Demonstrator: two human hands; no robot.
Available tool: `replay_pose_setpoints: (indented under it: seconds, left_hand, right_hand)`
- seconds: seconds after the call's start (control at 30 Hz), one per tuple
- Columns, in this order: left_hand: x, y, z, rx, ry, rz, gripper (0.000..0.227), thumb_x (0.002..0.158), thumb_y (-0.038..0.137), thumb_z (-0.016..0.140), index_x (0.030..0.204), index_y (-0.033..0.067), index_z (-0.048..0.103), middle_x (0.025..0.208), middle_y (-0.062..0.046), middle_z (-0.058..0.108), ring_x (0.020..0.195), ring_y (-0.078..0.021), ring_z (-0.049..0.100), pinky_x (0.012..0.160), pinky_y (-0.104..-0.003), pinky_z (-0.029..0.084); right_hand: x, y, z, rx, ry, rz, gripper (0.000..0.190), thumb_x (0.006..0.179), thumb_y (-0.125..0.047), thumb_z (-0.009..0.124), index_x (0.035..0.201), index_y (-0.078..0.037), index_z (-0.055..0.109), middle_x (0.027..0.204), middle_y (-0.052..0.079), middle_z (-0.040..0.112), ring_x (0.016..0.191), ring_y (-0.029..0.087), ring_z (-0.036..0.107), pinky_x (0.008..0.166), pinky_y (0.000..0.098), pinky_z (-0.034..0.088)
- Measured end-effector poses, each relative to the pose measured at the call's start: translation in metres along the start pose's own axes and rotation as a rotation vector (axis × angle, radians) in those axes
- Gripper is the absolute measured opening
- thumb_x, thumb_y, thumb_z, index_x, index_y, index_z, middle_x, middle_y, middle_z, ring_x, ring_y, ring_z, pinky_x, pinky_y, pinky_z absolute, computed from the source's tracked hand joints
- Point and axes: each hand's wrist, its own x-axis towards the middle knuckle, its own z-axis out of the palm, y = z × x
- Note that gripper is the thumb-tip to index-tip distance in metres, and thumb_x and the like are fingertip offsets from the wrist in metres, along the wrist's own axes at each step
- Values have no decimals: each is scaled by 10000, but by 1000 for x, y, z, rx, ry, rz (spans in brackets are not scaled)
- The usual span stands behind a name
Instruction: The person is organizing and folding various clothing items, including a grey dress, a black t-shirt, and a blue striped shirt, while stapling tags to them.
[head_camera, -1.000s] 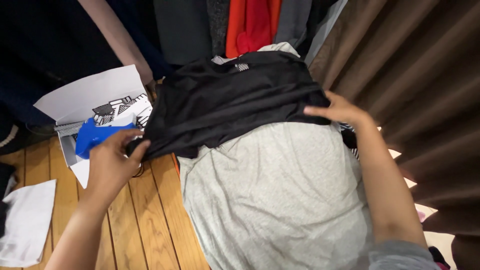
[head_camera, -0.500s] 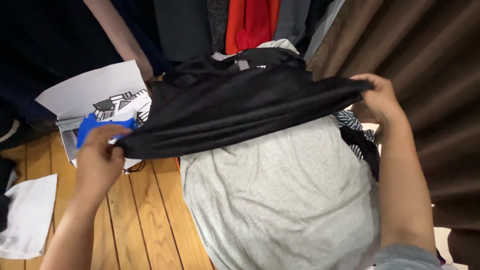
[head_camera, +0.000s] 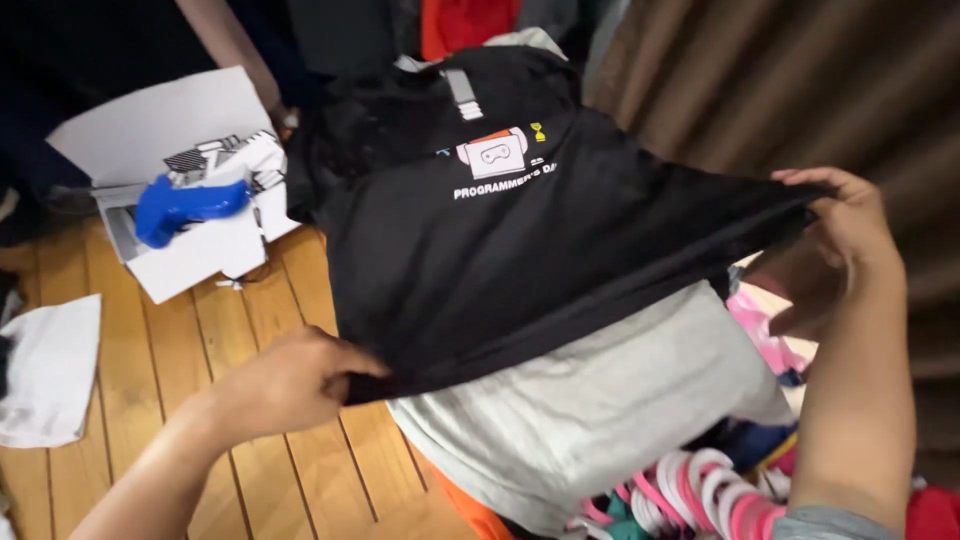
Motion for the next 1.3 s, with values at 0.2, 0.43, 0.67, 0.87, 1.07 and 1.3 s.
replay_pose_setpoints:
  seconds: [0.2, 0.43, 0.67, 0.87, 1.07, 1.3]
  left_hand:
    - [22, 52, 44, 26, -467, 126, 601, 649, 61, 441, 1119, 222, 781, 1021, -31, 799, 996, -272, 644, 866, -305, 551]
    - [47, 105, 82, -139, -658, 516, 530, 607, 63, 439, 1004, 155, 778, 859, -58, 783, 735, -212, 720, 641, -293, 528]
    - [62, 140, 96, -185, -1006, 240, 586, 706, 62, 412, 1171, 62, 770, 670, -103, 718, 554, -142, 686, 596, -222, 545]
    - [91, 101, 107, -502, -667, 285, 326, 902, 99, 550, 1154, 39, 747, 945, -101, 799, 623, -154, 732, 541, -269, 632]
    - [174, 11, 107, -21, 400, 423, 307, 908, 193, 636, 1201, 155, 721, 1307, -119, 615, 1100, -312, 647, 956, -428, 478]
    - [240, -36, 58, 393, 464, -39, 623, 1066, 558, 408, 1543, 165, 486, 1684, -196, 276, 1547, -375, 275, 1250, -614, 81]
  right_hand:
    - [-85, 34, -64, 103, 42, 71, 352, 884, 134, 484, 1072, -118, 643, 1286, 112, 698, 1227, 199, 686, 1056, 268, 556]
    - [-149, 62, -106, 9, 203, 240, 473, 972, 159, 385, 1104, -185, 683, 1243, 22, 713, 1129, 104, 669, 886, 168, 514]
    - [-171, 131, -155, 98, 242, 350, 311, 998, 33, 546, 1174, -181, 687, 993, 61, 678, 776, 166, 656, 642, 268, 582]
    - [-169, 105, -127, 15, -9, 418, 679, 723, 346, 263, 1261, 105, 599, 1208, 285, 655, 1083, 388, 660, 927, 462, 549]
    - [-117, -44, 18, -475, -26, 305, 215, 1012, -170, 666, 1217, -170, 731, 1079, 34, 711, 899, 143, 595, 688, 330, 470]
    - [-14, -46, 209, -589, -326, -469, 597, 981, -391, 680, 1392, 33, 593, 1449, 331, 535, 1361, 495, 496, 1148, 596, 384]
